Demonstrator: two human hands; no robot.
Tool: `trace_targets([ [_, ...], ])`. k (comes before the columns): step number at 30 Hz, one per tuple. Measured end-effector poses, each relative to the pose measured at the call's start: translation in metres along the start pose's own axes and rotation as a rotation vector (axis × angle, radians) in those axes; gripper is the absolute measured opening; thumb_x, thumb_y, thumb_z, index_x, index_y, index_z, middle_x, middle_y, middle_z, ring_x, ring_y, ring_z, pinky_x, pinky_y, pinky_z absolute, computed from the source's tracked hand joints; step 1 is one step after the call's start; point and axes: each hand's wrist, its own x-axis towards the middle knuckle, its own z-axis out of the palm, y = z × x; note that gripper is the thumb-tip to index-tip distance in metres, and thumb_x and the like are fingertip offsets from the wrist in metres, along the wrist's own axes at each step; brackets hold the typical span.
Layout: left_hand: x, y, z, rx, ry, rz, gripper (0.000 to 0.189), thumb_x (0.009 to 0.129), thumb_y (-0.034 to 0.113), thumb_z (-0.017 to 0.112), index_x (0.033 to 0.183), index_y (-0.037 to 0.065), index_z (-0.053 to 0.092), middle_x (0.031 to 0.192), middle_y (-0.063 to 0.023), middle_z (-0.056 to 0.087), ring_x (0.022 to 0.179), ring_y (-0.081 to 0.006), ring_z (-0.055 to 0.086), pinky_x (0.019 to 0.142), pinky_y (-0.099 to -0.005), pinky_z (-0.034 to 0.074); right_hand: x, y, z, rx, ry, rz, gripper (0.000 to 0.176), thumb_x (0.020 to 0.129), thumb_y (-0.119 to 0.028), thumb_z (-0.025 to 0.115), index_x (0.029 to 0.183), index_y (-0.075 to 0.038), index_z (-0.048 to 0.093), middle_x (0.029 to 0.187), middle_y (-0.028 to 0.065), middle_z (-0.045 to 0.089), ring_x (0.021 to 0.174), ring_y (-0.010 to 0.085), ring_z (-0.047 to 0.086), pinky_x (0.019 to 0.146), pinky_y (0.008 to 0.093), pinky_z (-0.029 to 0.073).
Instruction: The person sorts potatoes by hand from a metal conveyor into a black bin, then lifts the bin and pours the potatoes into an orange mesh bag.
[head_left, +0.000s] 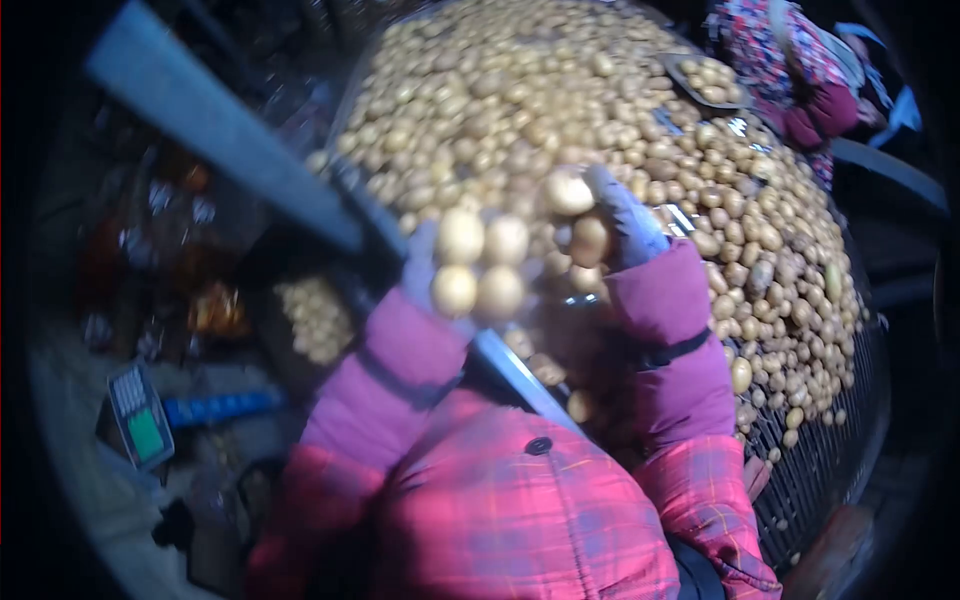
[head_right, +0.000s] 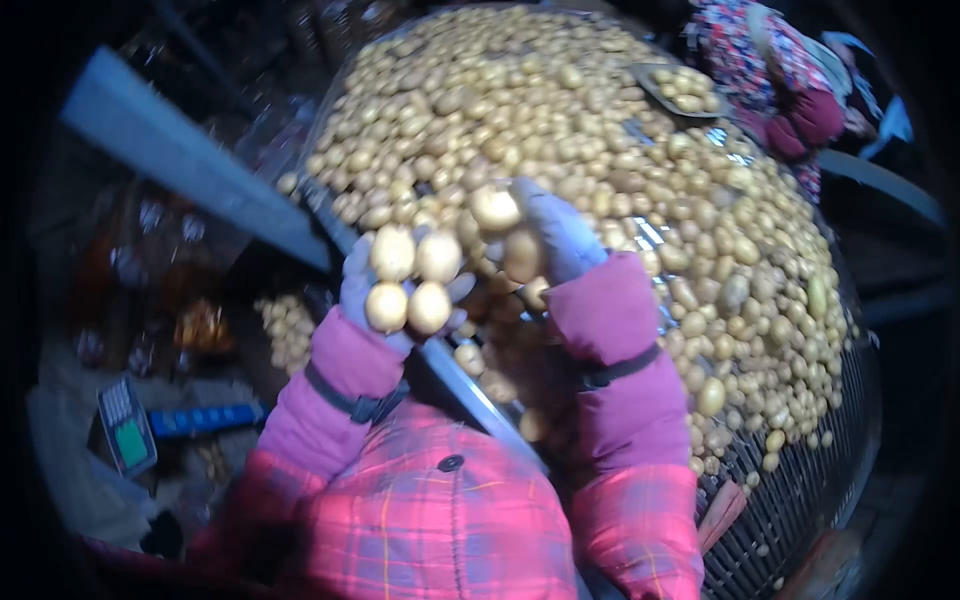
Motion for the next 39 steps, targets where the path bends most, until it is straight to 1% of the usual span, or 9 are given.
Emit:
trace_targets([
  [2, -0.005, 0.008, -0.012, 0.135, 0.063, 0.091, 0.054, 0.083, 0.056, 0.042, 0.117, 0.015, 0.051, 0.115, -0.0116, 0.056, 0.098, -0.0384, 0.059, 0.070, -0.0546, 0.052, 0.023, 0.032, -0.022, -0.149, -0.185, 0.086, 0.041, 0.091, -0.038, 0.047, 0.110, -0.005, 0.059, 0.098, 0.0040, 0.062, 0.086, 0.0133, 0.056, 0.073, 0.0278, 0.046],
  [4, -0.014, 0.013, -0.031, -0.079, -0.184, 0.081, 0.056, 0.081, 0.057, 0.045, 0.121, 0.018, 0.050, 0.123, -0.0114, 0.051, 0.112, -0.0358, 0.050, 0.074, -0.0589, 0.049, 0.036, 0.059, -0.027, -0.807, -0.353, -0.481, 0.044, 0.091, -0.038, 0.048, 0.114, -0.002, 0.057, 0.097, 0.0040, 0.062, 0.088, 0.0133, 0.055, 0.074, 0.0283, 0.045],
  [10, -0.039, 0.037, -0.067, -0.152, -0.295, 0.206, 0.057, 0.083, 0.058, 0.044, 0.120, 0.014, 0.049, 0.125, -0.0105, 0.049, 0.112, -0.0330, 0.049, 0.084, -0.0575, 0.044, 0.009, 0.066, 0.033, -0.649, -0.363, -0.005, 0.047, 0.091, -0.029, 0.052, 0.128, 0.000, 0.044, 0.084, 0.0062, 0.062, 0.054, 0.0089, 0.053, 0.051, 0.0254, 0.045],
  [14, -0.069, 0.064, -0.103, -0.235, -0.384, 0.286, 0.057, 0.084, 0.058, 0.043, 0.119, 0.013, 0.048, 0.126, -0.0101, 0.048, 0.113, -0.0316, 0.048, 0.089, -0.0567, 0.042, 0.023, 0.099, 0.080, -0.430, -0.457, 0.054, 0.040, 0.092, -0.026, 0.052, 0.122, 0.001, 0.049, 0.095, 0.0065, 0.059, 0.074, 0.0108, 0.056, 0.065, 0.0256, 0.046],
  [17, -0.102, 0.083, -0.144, -0.059, 0.035, 0.455, 0.062, 0.081, 0.059, 0.049, 0.125, 0.015, 0.046, 0.130, -0.0055, 0.047, 0.121, -0.0247, 0.041, 0.103, -0.0532, 0.027, 0.044, 0.137, 0.123, -0.452, -0.556, 0.026, 0.035, 0.092, -0.025, 0.052, 0.117, 0.001, 0.051, 0.100, 0.0059, 0.058, 0.087, 0.0117, 0.054, 0.076, 0.0266, 0.044],
  [26, -0.160, 0.159, -0.260, 0.469, 0.378, 0.988, 0.058, 0.083, 0.057, 0.048, 0.124, 0.015, 0.047, 0.119, -0.0070, 0.053, 0.109, -0.0305, 0.052, 0.080, -0.0518, 0.049, 0.088, 0.245, 0.237, -0.513, -0.522, 0.229, 0.034, 0.091, -0.021, 0.051, 0.116, 0.002, 0.054, 0.103, 0.0069, 0.060, 0.097, 0.0145, 0.054, 0.085, 0.0287, 0.043],
  [28, -0.170, 0.205, -0.268, -0.096, 0.348, 0.589, 0.054, 0.084, 0.057, 0.044, 0.121, 0.019, 0.048, 0.117, -0.0083, 0.055, 0.104, -0.0317, 0.055, 0.069, -0.0505, 0.050, 0.107, 0.262, 0.230, -0.665, -0.638, -0.043, 0.037, 0.090, -0.021, 0.053, 0.119, 0.002, 0.052, 0.104, 0.0081, 0.060, 0.097, 0.0157, 0.055, 0.084, 0.0289, 0.043],
  [32, -0.174, 0.256, -0.256, 0.174, 0.345, 0.164, 0.027, 0.086, 0.051, 0.047, 0.087, 0.024, 0.050, 0.075, 0.0000, 0.050, 0.065, -0.0246, 0.057, 0.040, -0.0346, 0.038, 0.101, 0.234, 0.243, -0.578, -0.476, 0.354, 0.036, 0.091, -0.026, 0.051, 0.114, 0.000, 0.057, 0.101, 0.0108, 0.061, 0.090, 0.0179, 0.058, 0.076, 0.0315, 0.046],
  [39, -0.137, 0.163, -0.285, 0.037, 0.423, 0.385, 0.027, 0.085, 0.038, 0.054, 0.100, 0.016, 0.057, 0.085, -0.0038, 0.058, 0.067, -0.0174, 0.059, 0.052, -0.0357, 0.047, 0.118, 0.276, 0.239, -0.460, -0.329, 0.397, 0.034, 0.092, -0.028, 0.044, 0.111, -0.002, 0.055, 0.080, 0.0070, 0.058, 0.062, 0.0180, 0.054, 0.057, 0.0272, 0.045],
])
